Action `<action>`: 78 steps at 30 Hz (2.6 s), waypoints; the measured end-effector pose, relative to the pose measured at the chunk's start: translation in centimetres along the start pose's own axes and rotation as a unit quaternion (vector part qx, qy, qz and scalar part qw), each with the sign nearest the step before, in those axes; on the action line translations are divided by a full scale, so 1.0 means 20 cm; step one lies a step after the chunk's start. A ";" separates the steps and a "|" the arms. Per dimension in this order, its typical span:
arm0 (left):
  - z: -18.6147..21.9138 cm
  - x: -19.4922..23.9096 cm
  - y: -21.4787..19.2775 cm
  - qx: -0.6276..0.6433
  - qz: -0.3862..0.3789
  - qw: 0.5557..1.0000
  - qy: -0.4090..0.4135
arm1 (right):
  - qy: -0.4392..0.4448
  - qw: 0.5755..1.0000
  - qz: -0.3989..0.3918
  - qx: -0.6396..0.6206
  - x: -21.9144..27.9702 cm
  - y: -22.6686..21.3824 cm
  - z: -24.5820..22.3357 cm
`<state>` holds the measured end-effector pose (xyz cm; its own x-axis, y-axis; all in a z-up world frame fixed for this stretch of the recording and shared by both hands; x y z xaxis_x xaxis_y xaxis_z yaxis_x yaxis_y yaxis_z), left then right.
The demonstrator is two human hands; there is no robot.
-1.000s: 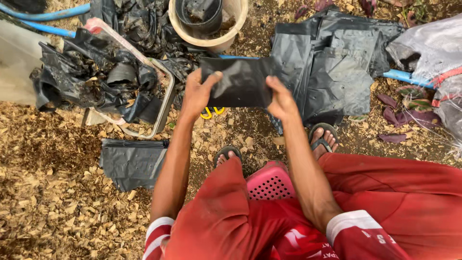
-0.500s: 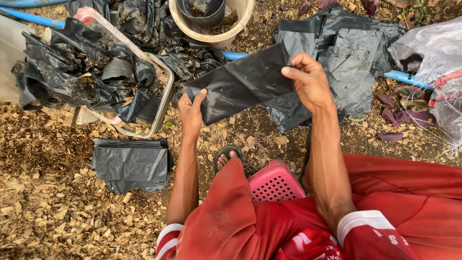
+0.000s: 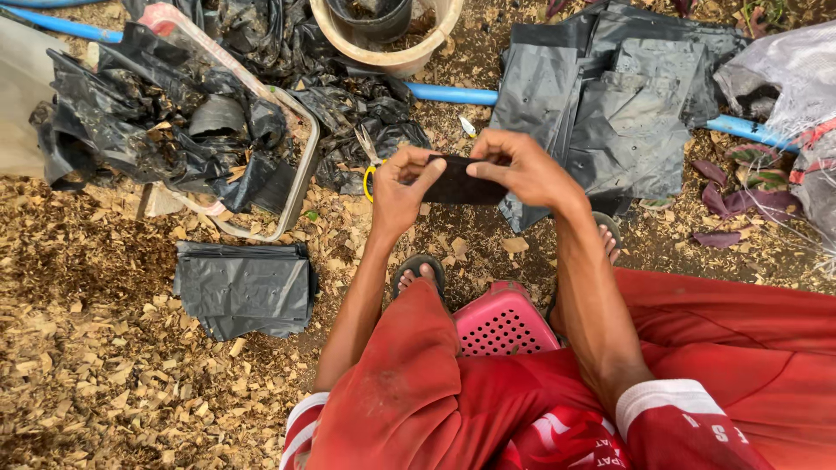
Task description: The person sits on a low stool and uses yellow-handled scissors to cut black plastic sheets into smaller rectangular pieces. The person folds the sheets and cuts them one by one, stacking the finished pieces on the ground.
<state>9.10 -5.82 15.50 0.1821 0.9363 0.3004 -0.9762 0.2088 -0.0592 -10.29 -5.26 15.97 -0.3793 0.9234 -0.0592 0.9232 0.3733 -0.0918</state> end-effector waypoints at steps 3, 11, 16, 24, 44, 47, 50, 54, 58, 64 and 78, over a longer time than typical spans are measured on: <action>-0.02 0.01 -0.05 0.040 0.035 0.998 0.016 | -0.015 1.000 0.004 0.016 0.02 -0.07 -0.03; -0.01 0.04 -0.09 0.049 0.076 0.996 0.014 | 0.047 0.997 0.039 -0.044 0.00 -0.04 0.04; -0.16 0.04 -0.04 0.065 -0.051 0.996 -0.025 | -0.004 0.995 0.067 -0.070 -0.01 -0.05 0.08; -0.61 -0.04 -0.21 0.116 0.102 0.979 -0.133 | 0.145 0.915 0.284 0.246 0.23 -0.39 0.64; -0.43 -0.04 -0.28 0.207 0.109 0.972 -0.031 | -0.019 0.908 0.271 0.319 0.28 -0.70 0.15; -0.23 -0.05 -0.29 0.110 0.099 0.989 -0.008 | 0.020 0.882 0.136 0.450 0.31 -0.59 -0.32; -0.06 -0.04 -0.26 0.018 0.072 0.997 -0.030 | -0.028 0.864 0.106 0.491 0.32 -0.38 -0.66; -0.01 -0.02 -0.14 -0.129 -0.009 0.988 -0.090 | -0.120 0.892 0.059 0.432 0.21 -0.08 -0.79; 0.01 0.08 0.07 -0.120 -0.100 0.986 0.064 | -0.147 0.904 0.046 0.398 0.08 0.09 -0.70; -0.13 0.16 0.19 -0.085 -0.153 0.984 0.030 | -0.140 0.923 0.056 0.354 0.06 0.10 -0.57; 0.23 0.16 0.03 0.014 -0.041 0.989 0.143 | -0.065 0.974 0.177 -0.124 0.02 -0.02 -0.26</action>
<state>8.48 -3.90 20.76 0.2819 0.9592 0.0209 -0.9592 0.2822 -0.0178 -10.46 -4.57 21.12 -0.0246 0.9852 -0.1698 0.9781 0.0589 0.1999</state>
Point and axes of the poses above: each hand's wrist, its own x-axis away from the middle knuckle, its own y-axis out of the palm, z = x × y, the point moved 7 cm from there along -x, towards the middle knuckle, and after that the axes turned 11 degrees about -y, right-handed, at the moved point
